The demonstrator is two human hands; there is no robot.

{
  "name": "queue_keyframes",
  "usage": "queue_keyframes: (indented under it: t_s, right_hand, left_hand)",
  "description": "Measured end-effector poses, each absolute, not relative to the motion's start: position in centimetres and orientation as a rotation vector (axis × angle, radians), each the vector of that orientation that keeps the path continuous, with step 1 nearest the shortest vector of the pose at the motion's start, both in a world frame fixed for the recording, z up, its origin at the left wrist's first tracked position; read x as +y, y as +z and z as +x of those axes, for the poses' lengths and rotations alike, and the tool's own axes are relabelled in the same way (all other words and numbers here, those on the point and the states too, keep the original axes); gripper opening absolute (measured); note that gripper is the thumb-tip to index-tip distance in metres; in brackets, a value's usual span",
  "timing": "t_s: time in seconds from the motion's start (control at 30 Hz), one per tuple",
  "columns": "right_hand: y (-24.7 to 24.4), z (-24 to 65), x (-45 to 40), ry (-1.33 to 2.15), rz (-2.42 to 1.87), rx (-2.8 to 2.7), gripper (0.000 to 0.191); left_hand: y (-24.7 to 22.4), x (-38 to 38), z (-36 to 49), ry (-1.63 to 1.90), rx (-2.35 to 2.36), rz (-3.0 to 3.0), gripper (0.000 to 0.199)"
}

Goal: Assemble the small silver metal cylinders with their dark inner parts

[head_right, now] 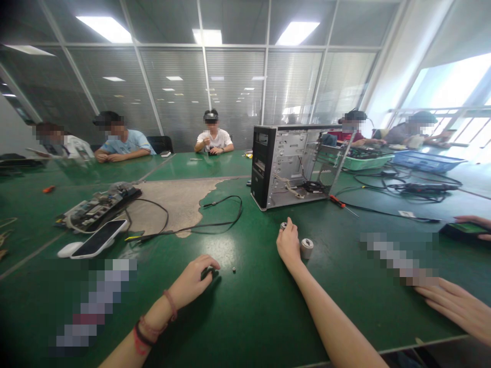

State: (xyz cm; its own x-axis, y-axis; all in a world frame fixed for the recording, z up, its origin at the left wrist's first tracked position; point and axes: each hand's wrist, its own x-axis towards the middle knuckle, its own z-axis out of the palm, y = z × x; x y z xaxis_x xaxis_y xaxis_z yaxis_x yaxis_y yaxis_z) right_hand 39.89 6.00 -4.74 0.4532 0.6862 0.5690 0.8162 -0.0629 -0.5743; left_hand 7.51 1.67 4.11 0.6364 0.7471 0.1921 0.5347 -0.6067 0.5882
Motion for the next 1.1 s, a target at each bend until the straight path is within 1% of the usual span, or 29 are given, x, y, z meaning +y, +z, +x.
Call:
queue_keyframes:
  t_s: [0.17, 0.33, 0.43, 0.6, 0.67, 0.87, 1.1]
  right_hand:
    - [-4.2, 39.8, 5.9, -0.200, -1.804, -1.285, 0.054]
    - [-2.1, 38.5, 5.0, -0.330, -1.714, -1.374, 0.054]
    - [-0.5, 36.3, 3.6, -0.252, -1.572, -1.562, 0.047]
    - [1.2, 31.8, 0.4, 0.292, -1.272, -2.092, 0.029]
    - [1.3, 30.5, -0.4, 0.400, -1.222, -2.194, 0.027]
    - [1.1, 29.3, -0.7, 0.323, -1.302, -2.271, 0.013]
    - [0.3, 29.2, -0.3, 0.276, -1.311, -2.274, 0.007]
  left_hand:
    - [4.0, 1.8, 7.5, 0.572, 1.011, 2.362, 0.023]
    - [4.0, 1.7, 7.4, 0.583, 1.012, 2.368, 0.023]
    - [4.0, 1.7, 7.4, 0.589, 1.020, 2.369, 0.023]
    - [4.1, 1.8, 7.4, 0.592, 1.035, 2.367, 0.024]
    - [4.2, 1.8, 7.4, 0.597, 1.031, 2.373, 0.024]
    - [4.2, 1.8, 7.7, 0.579, 1.039, 2.390, 0.023]
    - [3.8, 2.0, 7.8, 0.581, 1.042, 2.393, 0.024]
